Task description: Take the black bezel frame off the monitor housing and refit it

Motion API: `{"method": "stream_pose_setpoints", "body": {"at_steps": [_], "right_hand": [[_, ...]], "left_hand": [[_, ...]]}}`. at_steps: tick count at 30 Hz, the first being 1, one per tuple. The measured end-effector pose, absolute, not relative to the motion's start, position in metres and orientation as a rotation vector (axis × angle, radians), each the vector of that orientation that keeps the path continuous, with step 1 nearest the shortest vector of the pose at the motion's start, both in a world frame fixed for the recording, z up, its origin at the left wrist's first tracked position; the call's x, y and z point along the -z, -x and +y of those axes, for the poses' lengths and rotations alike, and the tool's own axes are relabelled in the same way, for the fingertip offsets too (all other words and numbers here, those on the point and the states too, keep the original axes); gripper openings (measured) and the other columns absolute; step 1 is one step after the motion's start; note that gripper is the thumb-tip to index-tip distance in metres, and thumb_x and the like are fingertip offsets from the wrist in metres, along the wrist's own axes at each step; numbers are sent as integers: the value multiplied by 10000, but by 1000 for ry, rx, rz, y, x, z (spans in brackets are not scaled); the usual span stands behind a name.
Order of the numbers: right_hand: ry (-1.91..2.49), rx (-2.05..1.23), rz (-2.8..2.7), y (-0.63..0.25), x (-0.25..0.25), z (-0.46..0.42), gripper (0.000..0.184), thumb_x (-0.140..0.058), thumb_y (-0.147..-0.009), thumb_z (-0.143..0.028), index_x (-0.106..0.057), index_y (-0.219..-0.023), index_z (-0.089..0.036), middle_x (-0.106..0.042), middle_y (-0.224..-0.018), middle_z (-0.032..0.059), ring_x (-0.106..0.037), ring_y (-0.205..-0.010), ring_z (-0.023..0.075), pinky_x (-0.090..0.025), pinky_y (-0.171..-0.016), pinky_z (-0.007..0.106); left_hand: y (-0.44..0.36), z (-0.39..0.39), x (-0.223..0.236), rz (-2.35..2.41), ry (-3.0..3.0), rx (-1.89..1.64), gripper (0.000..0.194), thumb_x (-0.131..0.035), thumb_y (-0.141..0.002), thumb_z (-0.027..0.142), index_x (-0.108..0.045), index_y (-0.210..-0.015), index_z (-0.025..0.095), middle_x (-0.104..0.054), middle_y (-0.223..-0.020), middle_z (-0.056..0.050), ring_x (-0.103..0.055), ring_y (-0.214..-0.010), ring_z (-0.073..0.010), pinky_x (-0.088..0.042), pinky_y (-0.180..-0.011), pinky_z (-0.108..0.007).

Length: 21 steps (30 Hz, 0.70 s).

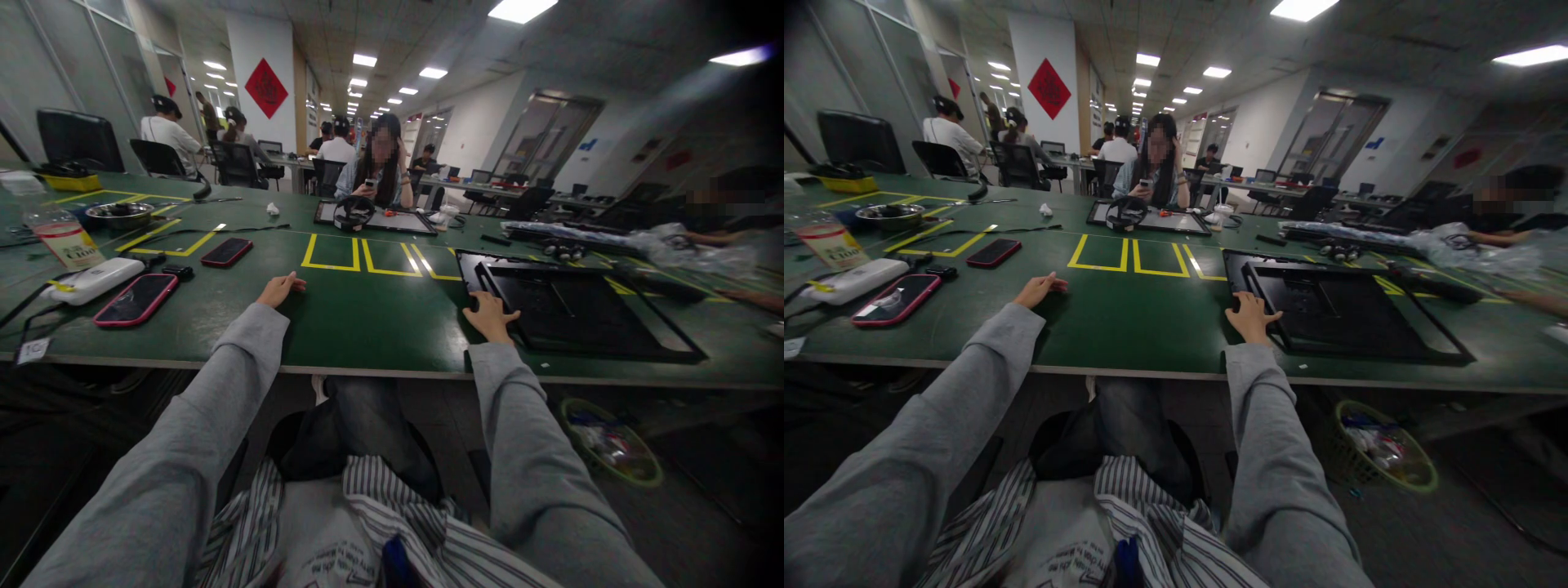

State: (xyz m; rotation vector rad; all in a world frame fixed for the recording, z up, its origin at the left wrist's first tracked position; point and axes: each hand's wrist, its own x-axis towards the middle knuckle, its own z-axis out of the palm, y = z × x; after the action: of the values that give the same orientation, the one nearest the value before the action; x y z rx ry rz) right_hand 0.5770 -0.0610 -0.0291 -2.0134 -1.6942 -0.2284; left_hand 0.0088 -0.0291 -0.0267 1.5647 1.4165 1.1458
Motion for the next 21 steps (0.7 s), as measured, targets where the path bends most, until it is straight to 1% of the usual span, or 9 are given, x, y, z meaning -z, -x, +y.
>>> {"method": "stream_pose_setpoints", "body": {"at_steps": [5,9,13,16,17,19,21], "right_hand": [[1987,232,-1732,-572,25,-56,446,-541,-793,-282,-654,-1223,-241,-639,-1369,125,-512,-1255,372,-241,-1008,882],[1948,178,-1796,-542,21,-53,407,-591,-785,-282,-688,-1179,-244,-647,-1358,125,-512,-1256,375,-248,-1005,882],[1895,141,-1891,-467,16,-54,419,-628,-839,-292,-684,-1252,-254,-619,-1408,123,-487,-1297,376,-262,-1045,859],[1836,39,-1989,-385,10,-54,443,-632,-874,-337,-665,-1308,-257,-583,-1436,145,-457,-1337,405,-266,-1061,856],[1799,-11,-2041,-356,7,-53,460,-634,-881,-352,-653,-1330,-256,-561,-1461,157,-439,-1356,424,-253,-1054,874],[1739,-108,-2152,-297,-2,-52,505,-652,-884,-352,-624,-1377,-249,-524,-1504,178,-399,-1394,455,-168,-1066,910],[1708,-273,-2280,-243,-15,-52,650,-703,-874,-421,-550,-1470,-212,-462,-1570,207,-349,-1441,481,-106,-1084,914]], "left_hand": [[-8,-29,27,1428,-1591,-1131,652,-483,-953,685,-808,-952,120,-794,-958,-152,-745,-981,-253,-511,-1054,-416],[-10,-30,25,1450,-1643,-1122,651,-469,-957,684,-818,-966,134,-795,-955,-138,-741,-979,-251,-510,-1049,-406],[-11,-31,25,1502,-1668,-1119,642,-490,-943,695,-823,-959,147,-794,-947,-128,-735,-994,-258,-507,-1044,-400],[-10,-31,25,1484,-1665,-1115,620,-525,-934,684,-816,-974,138,-790,-954,-130,-731,-986,-255,-506,-1045,-398],[-9,-30,26,1468,-1656,-1119,613,-533,-934,675,-810,-986,131,-788,-956,-132,-730,-980,-252,-510,-1039,-396],[-8,-28,27,1449,-1614,-1162,602,-541,-942,652,-793,-1028,112,-782,-963,-140,-730,-962,-246,-530,-1011,-394],[-8,-25,28,1466,-1565,-1236,596,-542,-953,625,-757,-1128,98,-772,-1035,-154,-729,-957,-242,-552,-976,-396]]}}
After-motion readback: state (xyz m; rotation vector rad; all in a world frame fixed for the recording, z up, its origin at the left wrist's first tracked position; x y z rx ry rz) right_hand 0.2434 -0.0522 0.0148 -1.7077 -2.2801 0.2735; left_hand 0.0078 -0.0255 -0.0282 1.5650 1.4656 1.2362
